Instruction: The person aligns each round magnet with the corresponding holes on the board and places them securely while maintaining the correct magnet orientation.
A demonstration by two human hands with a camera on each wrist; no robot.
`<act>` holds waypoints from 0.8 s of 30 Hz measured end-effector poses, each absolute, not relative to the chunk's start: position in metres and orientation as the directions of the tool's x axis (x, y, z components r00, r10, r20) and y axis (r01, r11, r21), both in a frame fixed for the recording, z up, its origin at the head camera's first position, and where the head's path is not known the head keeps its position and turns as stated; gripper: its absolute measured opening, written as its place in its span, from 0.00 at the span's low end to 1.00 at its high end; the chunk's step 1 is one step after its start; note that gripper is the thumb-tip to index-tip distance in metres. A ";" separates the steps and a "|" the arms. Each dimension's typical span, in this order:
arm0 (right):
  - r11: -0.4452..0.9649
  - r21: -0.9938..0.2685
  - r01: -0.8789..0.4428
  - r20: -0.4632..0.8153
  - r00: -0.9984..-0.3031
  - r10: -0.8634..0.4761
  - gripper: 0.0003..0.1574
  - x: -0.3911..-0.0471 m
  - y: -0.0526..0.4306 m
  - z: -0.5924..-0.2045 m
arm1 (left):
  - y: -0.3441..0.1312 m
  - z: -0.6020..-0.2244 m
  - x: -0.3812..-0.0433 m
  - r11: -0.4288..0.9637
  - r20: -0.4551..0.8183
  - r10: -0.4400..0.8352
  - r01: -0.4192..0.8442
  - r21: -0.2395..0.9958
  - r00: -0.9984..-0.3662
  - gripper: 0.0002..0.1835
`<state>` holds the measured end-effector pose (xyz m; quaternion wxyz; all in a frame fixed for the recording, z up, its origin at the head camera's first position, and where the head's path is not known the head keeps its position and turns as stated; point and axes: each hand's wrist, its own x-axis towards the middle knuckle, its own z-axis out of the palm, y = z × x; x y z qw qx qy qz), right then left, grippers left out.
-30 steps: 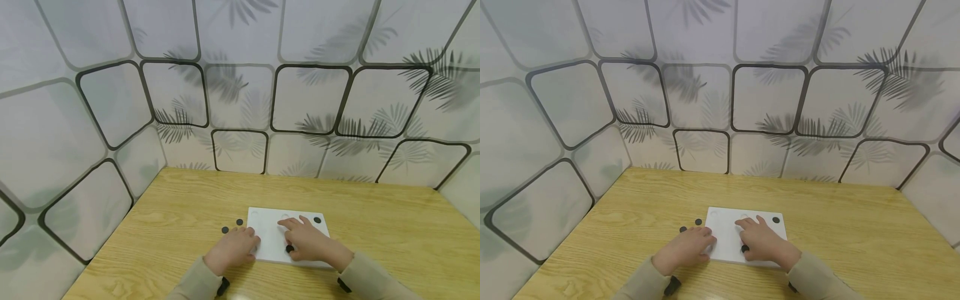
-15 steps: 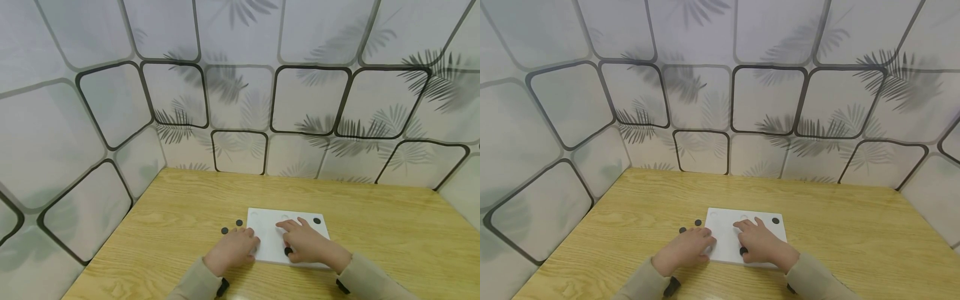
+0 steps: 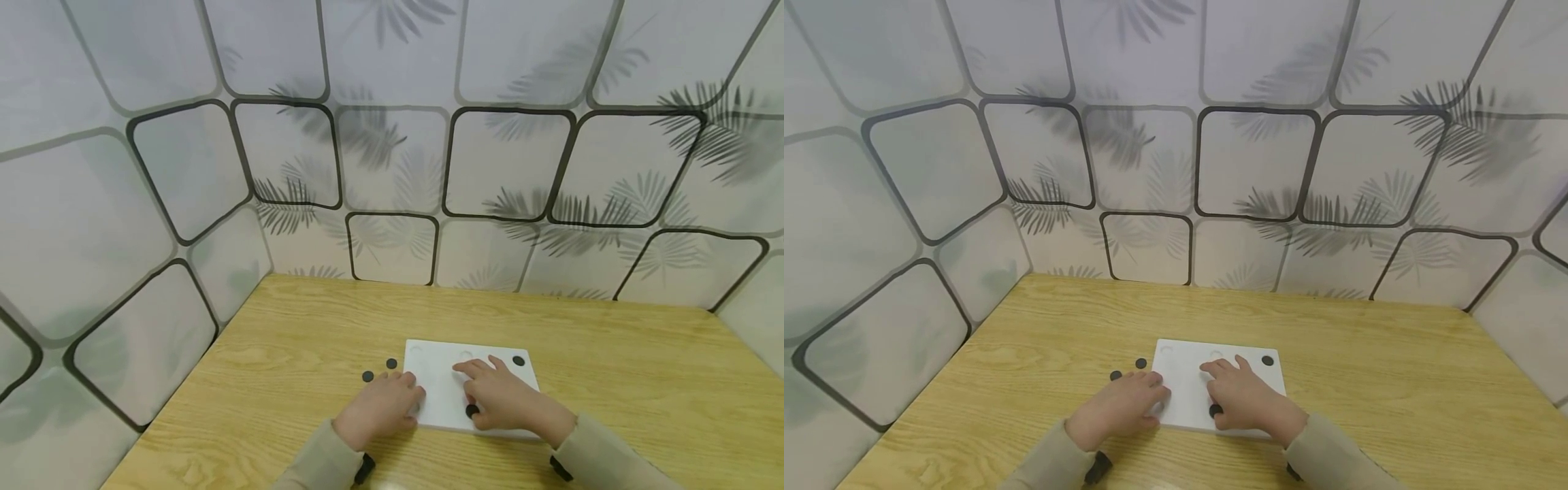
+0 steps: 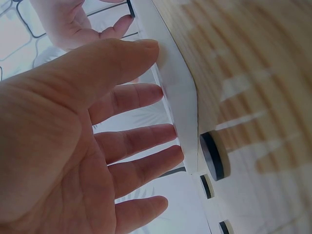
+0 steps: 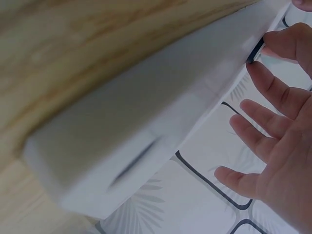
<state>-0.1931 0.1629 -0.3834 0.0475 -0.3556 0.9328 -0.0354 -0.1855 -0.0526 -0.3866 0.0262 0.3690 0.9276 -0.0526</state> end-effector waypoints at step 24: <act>0.733 -0.110 -0.671 -0.072 -0.731 -0.679 0.13 -0.193 0.164 -0.381 | -0.053 -0.385 -0.185 0.710 -0.081 0.691 0.695 -0.110 -0.719 0.17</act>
